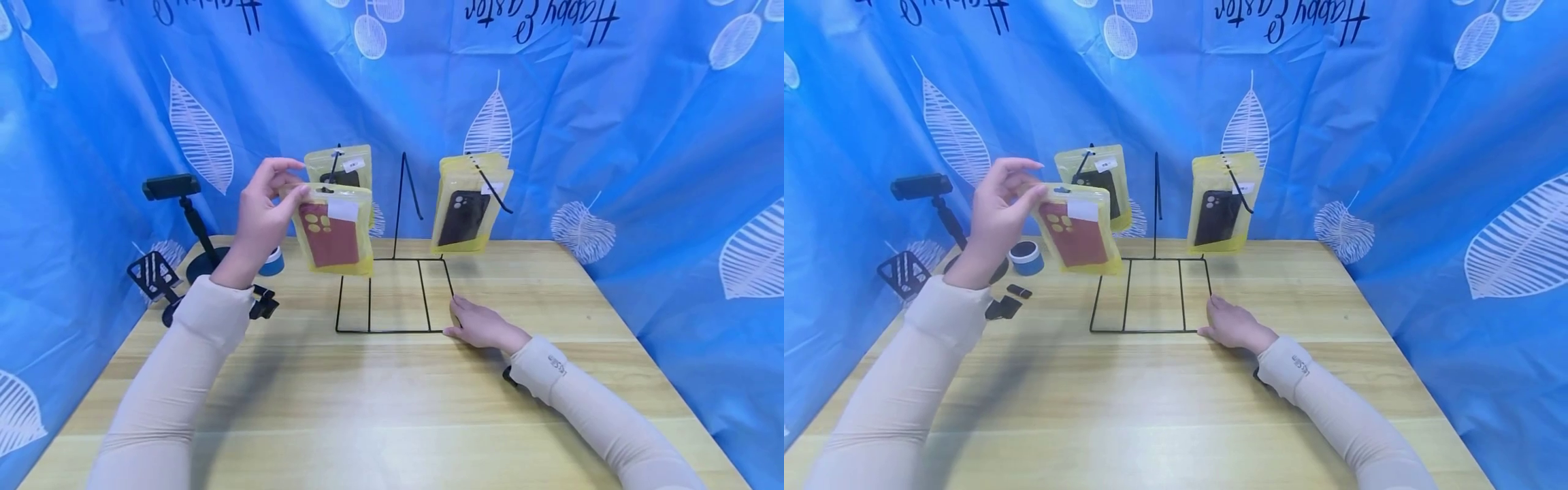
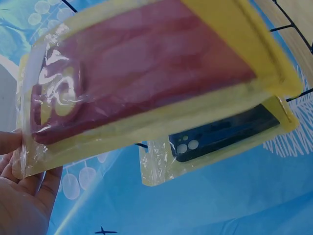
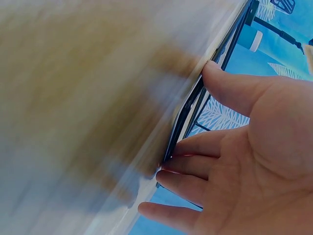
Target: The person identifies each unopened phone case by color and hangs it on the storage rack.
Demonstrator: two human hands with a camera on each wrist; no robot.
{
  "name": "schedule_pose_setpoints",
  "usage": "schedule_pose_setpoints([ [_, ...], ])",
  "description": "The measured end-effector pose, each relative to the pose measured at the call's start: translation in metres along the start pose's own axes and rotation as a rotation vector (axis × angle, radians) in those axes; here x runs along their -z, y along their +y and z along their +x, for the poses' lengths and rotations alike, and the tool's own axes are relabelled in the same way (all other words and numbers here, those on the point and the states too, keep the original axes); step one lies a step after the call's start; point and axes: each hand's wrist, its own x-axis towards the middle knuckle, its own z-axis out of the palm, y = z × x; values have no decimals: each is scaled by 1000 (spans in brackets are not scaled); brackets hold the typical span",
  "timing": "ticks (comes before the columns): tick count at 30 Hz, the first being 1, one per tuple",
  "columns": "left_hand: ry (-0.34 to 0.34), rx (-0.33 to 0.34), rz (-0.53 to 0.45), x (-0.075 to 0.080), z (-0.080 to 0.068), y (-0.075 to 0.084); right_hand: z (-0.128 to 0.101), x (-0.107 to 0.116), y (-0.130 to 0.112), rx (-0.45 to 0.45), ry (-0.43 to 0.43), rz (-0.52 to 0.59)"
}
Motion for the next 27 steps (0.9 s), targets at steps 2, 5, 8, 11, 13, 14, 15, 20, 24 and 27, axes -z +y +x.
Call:
schedule_pose_setpoints([
  [2, -7, 6, 15, 0, -1, -1, 1, 0, 0, 8, 3, -6],
  [5, -20, 16, 34, 0, -2, -3, 0, 0, -1, 10, -2, -6],
  [8, -23, 19, 46, -1, -2, -7, 0, 0, -2, 8, -5, -5],
  [11, -29, 29, 54, -3, 2, -12, -1, 0, -3, 8, 1, -12],
  [13, -40, 31, 77, -5, 6, -17, -1, 0, -3, 2, 5, -9],
  [14, -49, 31, 91, -6, 8, -19, -1, 0, -2, -1, 7, -9],
  [15, -58, 33, 106, -7, 11, -21, 0, 0, -2, -3, 9, -7],
  [20, -86, 75, 226, -14, 26, -33, -1, -1, -1, -5, 13, 11],
  [24, -95, 149, 302, -20, 41, -42, -1, -2, -2, -2, 16, 14],
  [27, -95, 175, 333, -25, 51, -48, -1, -2, -2, -4, 17, 4],
])
